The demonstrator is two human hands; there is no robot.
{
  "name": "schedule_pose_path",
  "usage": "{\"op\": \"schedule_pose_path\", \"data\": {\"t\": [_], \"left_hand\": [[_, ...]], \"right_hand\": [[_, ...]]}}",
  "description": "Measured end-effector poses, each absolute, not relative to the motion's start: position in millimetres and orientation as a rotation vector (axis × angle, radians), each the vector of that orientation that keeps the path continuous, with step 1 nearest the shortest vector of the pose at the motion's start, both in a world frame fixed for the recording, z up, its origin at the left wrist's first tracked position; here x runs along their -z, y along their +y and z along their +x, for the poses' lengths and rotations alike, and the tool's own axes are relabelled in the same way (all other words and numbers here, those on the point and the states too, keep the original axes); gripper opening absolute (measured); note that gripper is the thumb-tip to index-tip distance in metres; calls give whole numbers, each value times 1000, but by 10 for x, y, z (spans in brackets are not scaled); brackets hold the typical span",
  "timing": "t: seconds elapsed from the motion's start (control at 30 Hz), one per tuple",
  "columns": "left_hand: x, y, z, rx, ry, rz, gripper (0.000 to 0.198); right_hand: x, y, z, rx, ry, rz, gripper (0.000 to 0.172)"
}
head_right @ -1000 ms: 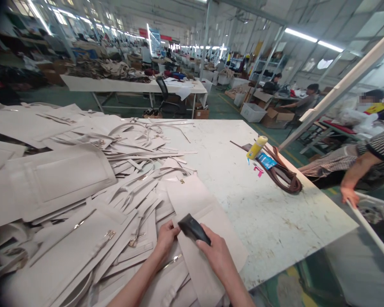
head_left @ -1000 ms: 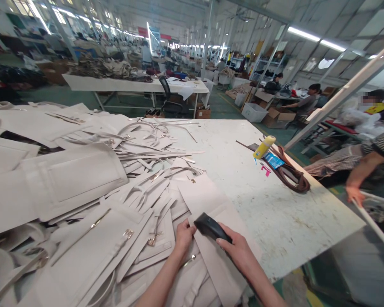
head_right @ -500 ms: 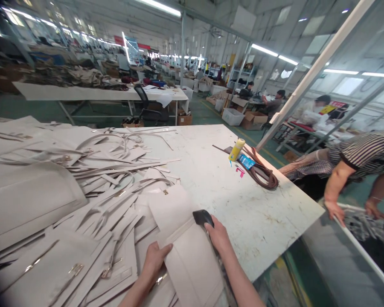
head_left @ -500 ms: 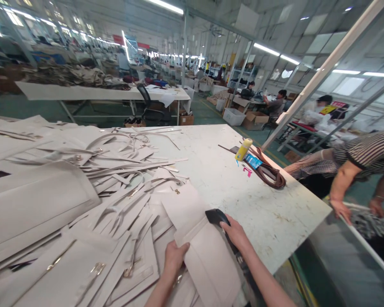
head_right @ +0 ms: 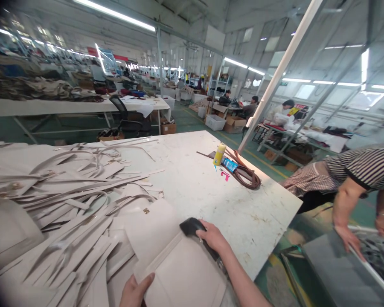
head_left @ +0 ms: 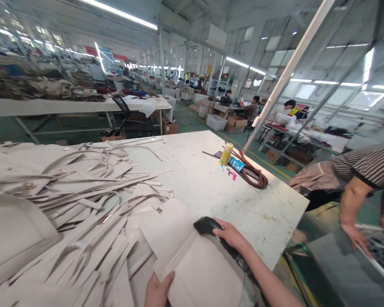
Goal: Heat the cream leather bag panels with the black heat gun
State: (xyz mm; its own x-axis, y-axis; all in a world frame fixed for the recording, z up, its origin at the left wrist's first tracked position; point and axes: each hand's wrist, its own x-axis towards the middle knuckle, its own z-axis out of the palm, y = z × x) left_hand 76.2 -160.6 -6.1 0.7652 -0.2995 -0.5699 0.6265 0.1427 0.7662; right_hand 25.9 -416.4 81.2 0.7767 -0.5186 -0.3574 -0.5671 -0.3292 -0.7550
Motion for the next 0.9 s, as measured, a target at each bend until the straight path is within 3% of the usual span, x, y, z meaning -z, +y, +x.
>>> {"op": "schedule_pose_path", "data": {"t": [0.1,0.27,0.47,0.7,0.9], "left_hand": [[79,-1595,739,795,278,1221,36],[136,-1489,610,711,290,1262,49],[48,-1397,525,455,132,1202,72],[184,-1318,493,445,180,1193,43],[116,-1281,518,510,177,1157,43]], "right_hand": [[-855,-4079,287,-15,805,-1994,39],[-933,-3943,255,155,844,-1971,51],[-1091,-3307,-246,76,548,-1899,55],[-1126,-2555,-248,-35,415,-1937,51],[-1148,-2407,-293,-5,515,-2029,52]]}}
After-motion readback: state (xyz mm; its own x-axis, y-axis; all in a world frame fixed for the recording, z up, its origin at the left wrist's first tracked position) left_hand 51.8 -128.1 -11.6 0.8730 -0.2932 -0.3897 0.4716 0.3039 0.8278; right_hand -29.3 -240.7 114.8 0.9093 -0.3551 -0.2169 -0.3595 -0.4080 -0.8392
